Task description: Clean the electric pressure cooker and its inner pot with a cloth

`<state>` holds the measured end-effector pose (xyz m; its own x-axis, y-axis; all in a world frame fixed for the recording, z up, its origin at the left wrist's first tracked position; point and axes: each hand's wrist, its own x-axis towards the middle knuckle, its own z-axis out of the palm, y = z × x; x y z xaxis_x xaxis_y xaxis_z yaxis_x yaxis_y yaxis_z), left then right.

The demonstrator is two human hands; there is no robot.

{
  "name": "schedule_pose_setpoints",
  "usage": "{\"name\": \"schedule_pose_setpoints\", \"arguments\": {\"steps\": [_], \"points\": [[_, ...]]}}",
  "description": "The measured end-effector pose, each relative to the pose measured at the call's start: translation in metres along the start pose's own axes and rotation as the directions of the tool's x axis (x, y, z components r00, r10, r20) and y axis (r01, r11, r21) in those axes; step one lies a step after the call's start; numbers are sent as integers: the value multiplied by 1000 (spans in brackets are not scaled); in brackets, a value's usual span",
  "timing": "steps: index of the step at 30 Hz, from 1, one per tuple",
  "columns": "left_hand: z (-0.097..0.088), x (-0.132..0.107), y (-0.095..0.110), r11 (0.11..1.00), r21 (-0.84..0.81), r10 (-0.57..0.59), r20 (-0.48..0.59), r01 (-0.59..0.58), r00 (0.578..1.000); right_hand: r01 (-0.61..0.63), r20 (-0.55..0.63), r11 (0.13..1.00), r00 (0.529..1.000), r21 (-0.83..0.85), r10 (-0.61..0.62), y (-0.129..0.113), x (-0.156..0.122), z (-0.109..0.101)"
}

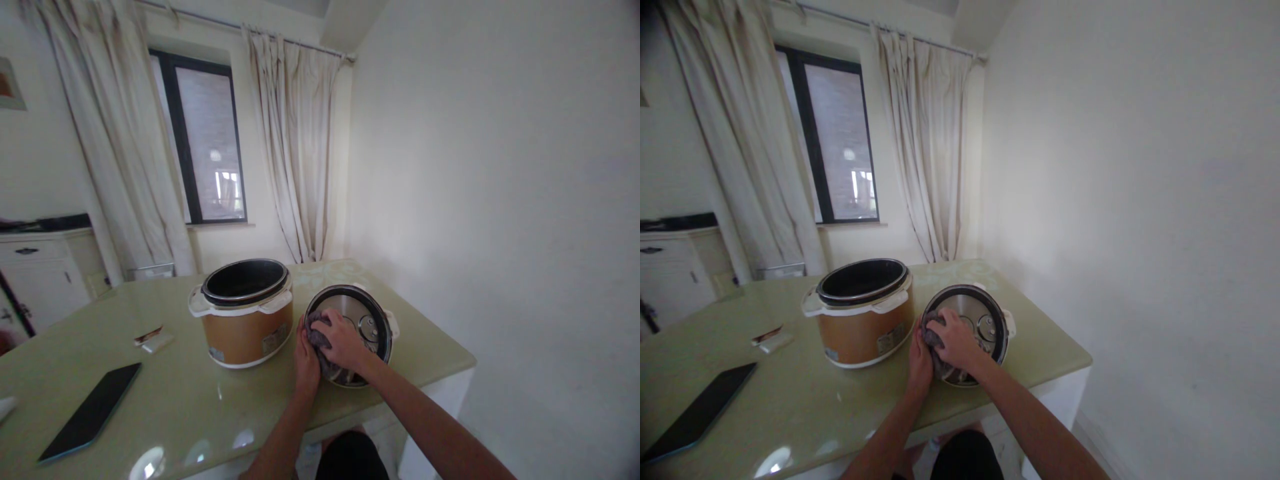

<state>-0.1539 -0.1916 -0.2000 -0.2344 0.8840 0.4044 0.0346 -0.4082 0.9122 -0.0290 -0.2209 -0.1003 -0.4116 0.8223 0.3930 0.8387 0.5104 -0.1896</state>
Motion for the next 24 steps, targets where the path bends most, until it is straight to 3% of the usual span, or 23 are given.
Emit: {"name": "schedule_pose_setpoints", "arguments": {"steps": [6, 10, 14, 17, 19, 22, 24], "points": [[0, 1, -3, 996, 77, 33, 14, -34, 999, -47, -68, 942, 997, -332, 25, 28, 45, -19], [2, 1, -3, 996, 84, 35, -5, -35, 999, -194, -119, 900, 980, -391, 159, 52, 35, -40], [4, 2, -1, 996, 91, 21, -20, -19, 1000, -343, -139, 828, 939, -445, 314, 60, 10, -60], [5, 2, 0, 996, 94, -1, -45, 5, 999, -390, -54, 797, 909, -462, 414, 57, -9, -73], [5, 1, 0, 996, 92, -6, -56, 11, 998, -345, 69, 834, 909, -431, 412, 52, -22, -77], [5, 2, 1, 997, 82, -7, -60, 12, 998, -197, 268, 937, 923, -288, 276, 39, -40, -66], [4, 2, 2, 998, 64, -17, -60, 21, 998, -127, 312, 981, 935, -147, 167, 27, -47, -50]]}}
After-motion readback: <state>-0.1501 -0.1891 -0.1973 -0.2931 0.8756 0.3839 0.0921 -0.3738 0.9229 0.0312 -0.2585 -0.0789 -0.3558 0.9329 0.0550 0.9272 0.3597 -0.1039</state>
